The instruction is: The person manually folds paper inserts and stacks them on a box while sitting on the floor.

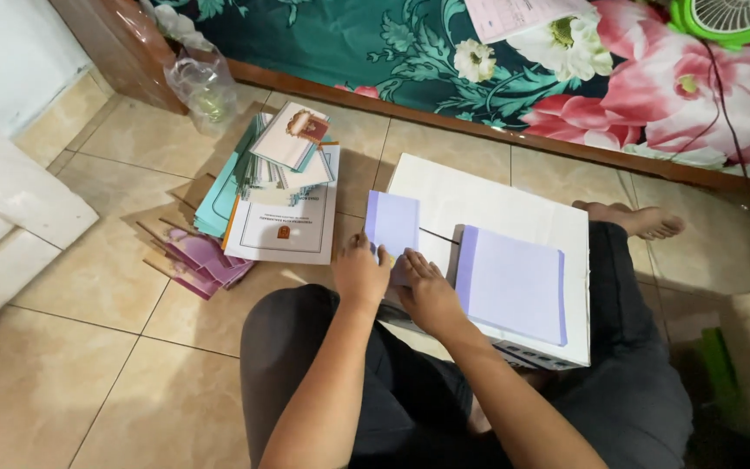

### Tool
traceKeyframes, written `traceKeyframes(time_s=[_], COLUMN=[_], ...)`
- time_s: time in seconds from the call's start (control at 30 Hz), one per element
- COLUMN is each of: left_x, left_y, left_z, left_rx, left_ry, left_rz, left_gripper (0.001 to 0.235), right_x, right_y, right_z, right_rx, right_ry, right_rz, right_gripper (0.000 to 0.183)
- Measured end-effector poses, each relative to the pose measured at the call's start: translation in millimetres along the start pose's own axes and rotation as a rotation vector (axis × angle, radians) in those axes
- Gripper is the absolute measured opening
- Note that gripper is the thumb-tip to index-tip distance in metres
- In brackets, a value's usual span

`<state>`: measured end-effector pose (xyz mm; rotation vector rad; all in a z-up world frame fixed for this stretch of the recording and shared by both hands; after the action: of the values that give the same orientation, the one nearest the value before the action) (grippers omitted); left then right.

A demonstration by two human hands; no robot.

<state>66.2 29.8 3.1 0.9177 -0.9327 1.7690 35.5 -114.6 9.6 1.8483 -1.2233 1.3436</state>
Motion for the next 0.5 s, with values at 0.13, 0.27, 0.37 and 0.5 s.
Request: traceKeyframes(time_s=[0.13, 0.27, 0.37, 0.5], left_x=[25, 21, -11, -30], left_y=[10, 9, -3, 6], left_z=[18, 11, -4, 6], left_rx=[-0.053, -0.030, 0.141, 0.207], left_ry=[-0.033, 0.284, 0.716, 0.978], left_rz=[0.061, 0.142, -0.153, -0.341], left_gripper=[0.043, 0.009, 0.022, 0.021], right_x=[1, -14, 2, 44], right_y=[-1, -6, 0, 19], right_z=[-6, 5, 1, 4], right_rx=[0.028, -0.002, -0.202, -0.441], right_ry=[0.046, 0.007, -0.450, -0.808], right_rz=[0.044, 0.080, 0.072, 0.143], right_gripper=[0.060, 0.062, 0.073, 0.088])
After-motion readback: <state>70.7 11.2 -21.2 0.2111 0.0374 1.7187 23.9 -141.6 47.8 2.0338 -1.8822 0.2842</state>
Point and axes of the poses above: each hand's wrist, its own y-axis away from the middle knuckle, its own x-axis out of the back of the hand, z = x × y, the point moved 6 cm from there along -y, towards the middle knuckle, and after that the axes turned 7 degrees about -y, right-handed, at the moved point
